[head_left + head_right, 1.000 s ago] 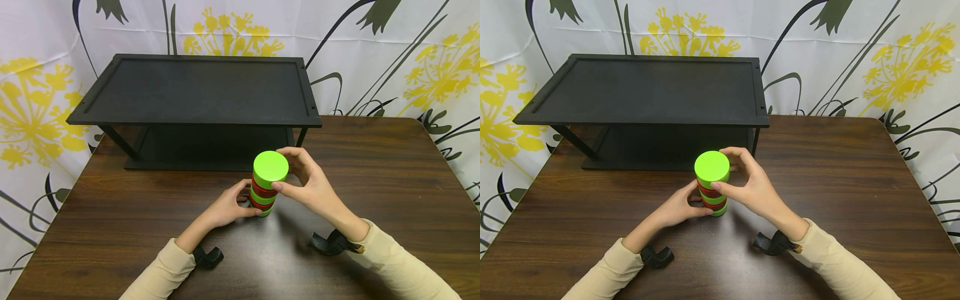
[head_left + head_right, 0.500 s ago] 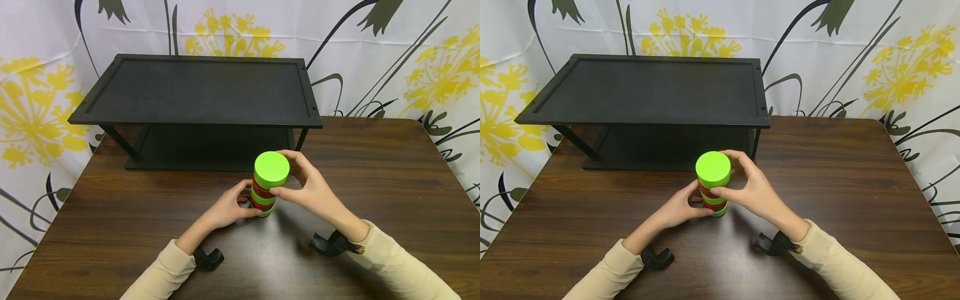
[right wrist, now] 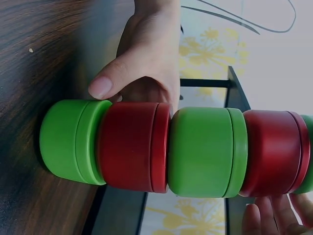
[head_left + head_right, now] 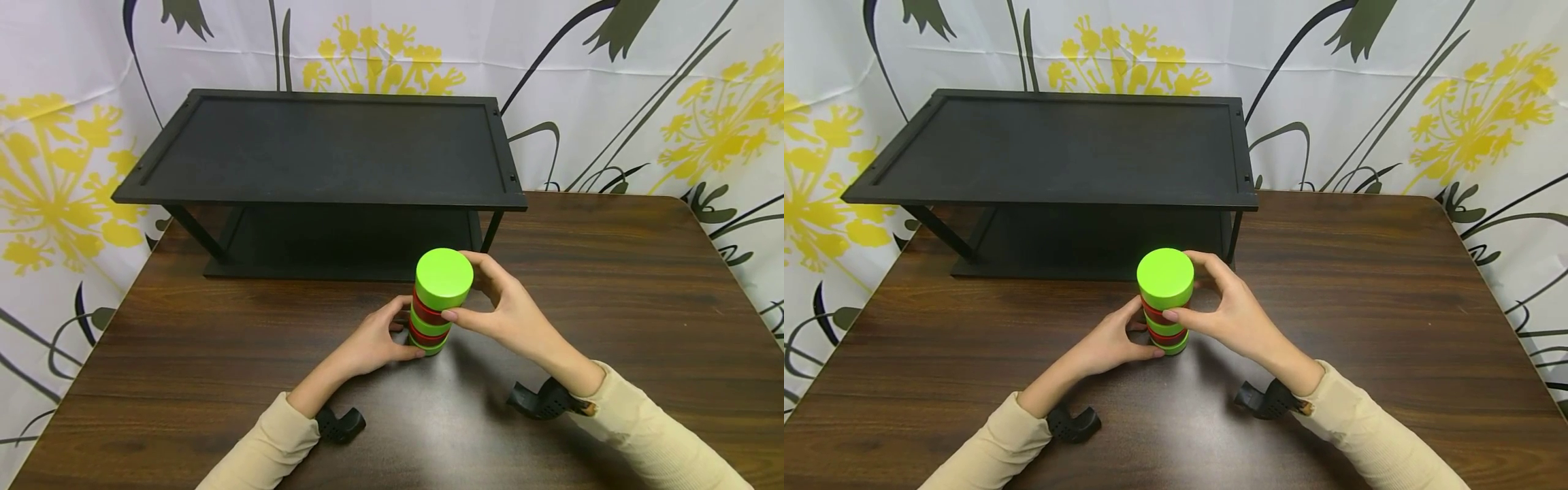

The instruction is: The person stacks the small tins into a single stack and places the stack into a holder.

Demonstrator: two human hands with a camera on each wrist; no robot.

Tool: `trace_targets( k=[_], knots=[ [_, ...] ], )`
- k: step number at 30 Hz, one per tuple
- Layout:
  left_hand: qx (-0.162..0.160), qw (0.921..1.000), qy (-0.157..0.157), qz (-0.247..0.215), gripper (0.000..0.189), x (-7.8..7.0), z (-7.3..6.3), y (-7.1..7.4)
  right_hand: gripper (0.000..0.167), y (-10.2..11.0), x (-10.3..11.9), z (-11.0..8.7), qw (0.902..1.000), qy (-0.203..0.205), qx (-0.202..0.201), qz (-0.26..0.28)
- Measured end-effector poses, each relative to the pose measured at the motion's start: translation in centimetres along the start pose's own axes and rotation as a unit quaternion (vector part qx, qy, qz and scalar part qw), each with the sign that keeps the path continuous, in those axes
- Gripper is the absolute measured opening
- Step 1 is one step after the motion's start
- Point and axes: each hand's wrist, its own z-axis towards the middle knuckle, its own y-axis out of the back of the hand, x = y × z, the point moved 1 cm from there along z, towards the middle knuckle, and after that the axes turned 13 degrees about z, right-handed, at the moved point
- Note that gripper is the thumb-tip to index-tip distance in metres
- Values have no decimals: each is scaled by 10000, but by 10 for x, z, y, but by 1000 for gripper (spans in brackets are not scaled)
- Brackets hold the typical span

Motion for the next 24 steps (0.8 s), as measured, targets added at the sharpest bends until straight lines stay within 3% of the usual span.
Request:
trace_targets(
  k=[24],
  knots=[
    [-30,9999,-64,132,72,2,1,-2,67,0,-2,-1,10000,76,52,-1]
  ],
)
